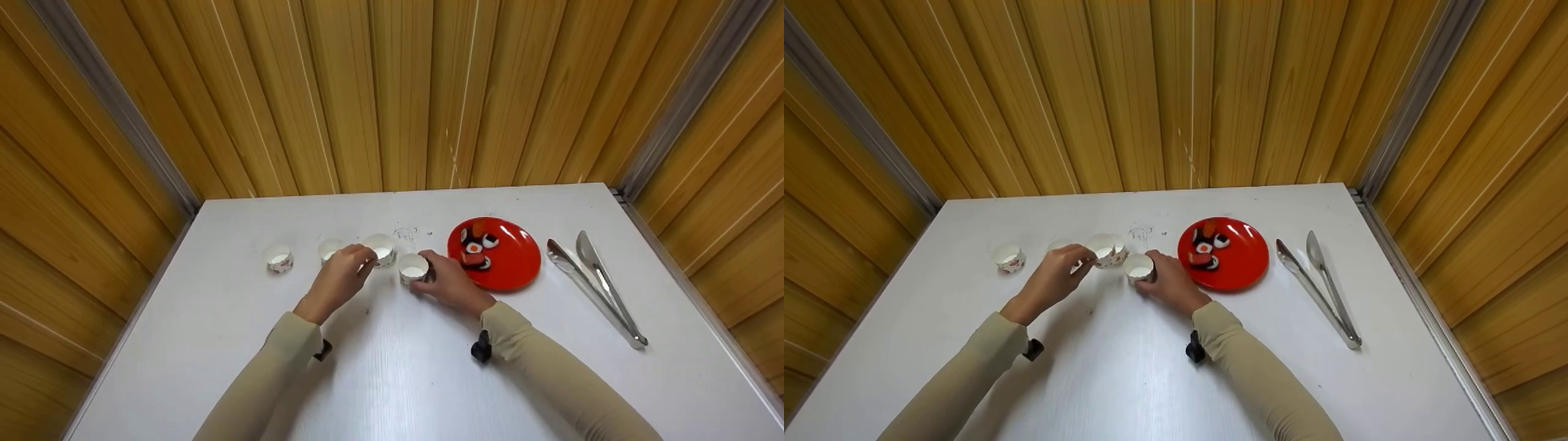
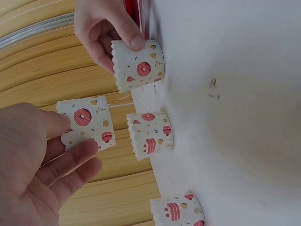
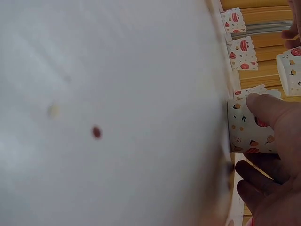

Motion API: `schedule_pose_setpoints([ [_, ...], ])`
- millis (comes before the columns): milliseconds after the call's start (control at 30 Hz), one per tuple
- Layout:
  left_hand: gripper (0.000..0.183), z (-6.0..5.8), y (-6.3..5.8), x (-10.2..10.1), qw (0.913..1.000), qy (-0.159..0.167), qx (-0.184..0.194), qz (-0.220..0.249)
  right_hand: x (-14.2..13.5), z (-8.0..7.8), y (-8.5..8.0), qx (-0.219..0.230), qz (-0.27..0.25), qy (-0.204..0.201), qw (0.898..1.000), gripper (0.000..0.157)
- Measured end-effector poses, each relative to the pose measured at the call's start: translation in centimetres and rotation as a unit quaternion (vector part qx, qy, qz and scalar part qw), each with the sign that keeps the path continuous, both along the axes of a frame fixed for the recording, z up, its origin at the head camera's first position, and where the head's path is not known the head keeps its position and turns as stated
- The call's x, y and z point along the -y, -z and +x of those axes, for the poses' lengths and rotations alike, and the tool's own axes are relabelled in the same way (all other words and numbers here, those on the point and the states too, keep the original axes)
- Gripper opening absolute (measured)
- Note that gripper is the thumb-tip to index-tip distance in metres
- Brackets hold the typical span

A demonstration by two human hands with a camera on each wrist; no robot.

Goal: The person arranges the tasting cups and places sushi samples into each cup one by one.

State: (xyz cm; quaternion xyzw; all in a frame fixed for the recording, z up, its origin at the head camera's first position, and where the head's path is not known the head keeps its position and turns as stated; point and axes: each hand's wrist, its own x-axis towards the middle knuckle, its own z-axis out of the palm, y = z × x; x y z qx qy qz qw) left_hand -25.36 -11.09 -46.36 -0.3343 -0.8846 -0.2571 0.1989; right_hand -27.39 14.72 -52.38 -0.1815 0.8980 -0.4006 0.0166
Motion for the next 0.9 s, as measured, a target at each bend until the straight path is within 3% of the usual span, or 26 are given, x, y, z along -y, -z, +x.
schedule_pose_setpoints([
  [700,0.01,1.4,0.1,5.6,0.9972,-0.074,0.003,0.008,0.9,0.6,-0.1,-0.007,0.054,-0.013,0.998,0.064],
  [900,0.01,1.7,0.5,7.3,0.9966,-0.079,-0.014,0.017,1.2,0.8,-0.2,-0.002,0.035,-0.029,0.999,0.064],
])
